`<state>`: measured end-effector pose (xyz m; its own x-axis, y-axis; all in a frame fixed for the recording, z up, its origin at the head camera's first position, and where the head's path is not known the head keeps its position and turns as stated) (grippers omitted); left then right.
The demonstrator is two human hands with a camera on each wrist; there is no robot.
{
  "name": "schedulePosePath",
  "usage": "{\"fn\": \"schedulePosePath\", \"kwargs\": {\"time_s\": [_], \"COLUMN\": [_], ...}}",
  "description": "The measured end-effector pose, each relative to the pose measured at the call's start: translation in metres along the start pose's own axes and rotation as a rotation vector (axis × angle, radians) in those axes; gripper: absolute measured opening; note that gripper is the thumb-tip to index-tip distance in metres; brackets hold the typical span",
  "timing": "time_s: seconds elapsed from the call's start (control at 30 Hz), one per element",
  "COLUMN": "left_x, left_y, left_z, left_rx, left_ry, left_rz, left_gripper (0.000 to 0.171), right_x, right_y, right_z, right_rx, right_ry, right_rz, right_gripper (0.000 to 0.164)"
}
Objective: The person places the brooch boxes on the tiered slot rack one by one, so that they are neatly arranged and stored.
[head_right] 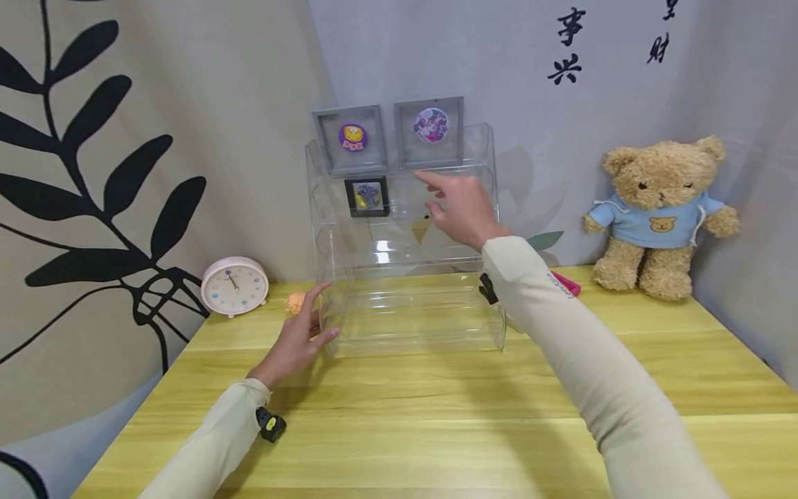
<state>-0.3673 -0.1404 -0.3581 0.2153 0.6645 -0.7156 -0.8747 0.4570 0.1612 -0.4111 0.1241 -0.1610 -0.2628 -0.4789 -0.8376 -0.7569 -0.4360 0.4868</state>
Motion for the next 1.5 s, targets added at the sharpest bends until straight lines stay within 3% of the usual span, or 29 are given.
{"fn": "schedulePosePath", "kwargs": {"time_s": [0.27, 0.43, 0.53, 0.8, 1.03, 1.2, 1.33, 1.5], "left_x": [0.0, 0.001, 0.002, 0.002, 0.001, 0.0, 0.001, 0.001], "left_y": [0.004, 0.004, 0.002, 0.002, 0.002, 0.001, 0.001, 0.002], "left_z": [0.002, 0.001, 0.0, 0.0, 0.0, 0.001, 0.0, -0.001], "left_rx": [0.008, 0.007, 0.0, 0.0, -0.01, -0.012, -0.009, -0.022], "left_ry": [0.009, 0.017, 0.016, 0.025, 0.007, 0.037, 0.021, 0.002], "left_rz": [0.007, 0.015, 0.018, 0.015, 0.008, 0.028, 0.026, 0.011], "left_gripper": [0.086, 0.089, 0.089, 0.09, 0.088, 0.087, 0.086, 0.088], "right_x": [-0.029, -0.036, -0.032, 0.001, 0.045, 0.07, 0.079, 0.083], "right_y": [-0.058, -0.096, -0.119, -0.166, -0.198, -0.22, -0.228, -0.232], "right_z": [0.033, 0.067, 0.09, 0.152, 0.2, 0.217, 0.221, 0.221], "right_rx": [0.019, 0.1, 0.155, 0.287, 0.392, 0.468, 0.495, 0.518], "right_ry": [0.031, 0.019, 0.014, 0.001, 0.047, 0.147, 0.24, 0.293], "right_rz": [0.061, 0.075, 0.042, -0.174, -0.5, -0.693, -0.765, -0.786], "right_gripper": [0.022, 0.013, 0.012, 0.016, 0.037, 0.064, 0.083, 0.09]}}
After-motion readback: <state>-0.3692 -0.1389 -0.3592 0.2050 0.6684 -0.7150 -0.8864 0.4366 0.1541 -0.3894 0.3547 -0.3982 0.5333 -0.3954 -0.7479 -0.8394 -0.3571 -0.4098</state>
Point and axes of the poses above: each hand's wrist, its own y-axis towards the middle knuckle, its own x-axis out of the palm, z = x × y, the point moved 10 cm from there along y, towards the middle knuckle, and after that the axes turned 12 degrees about -z, right-handed, at the moved point
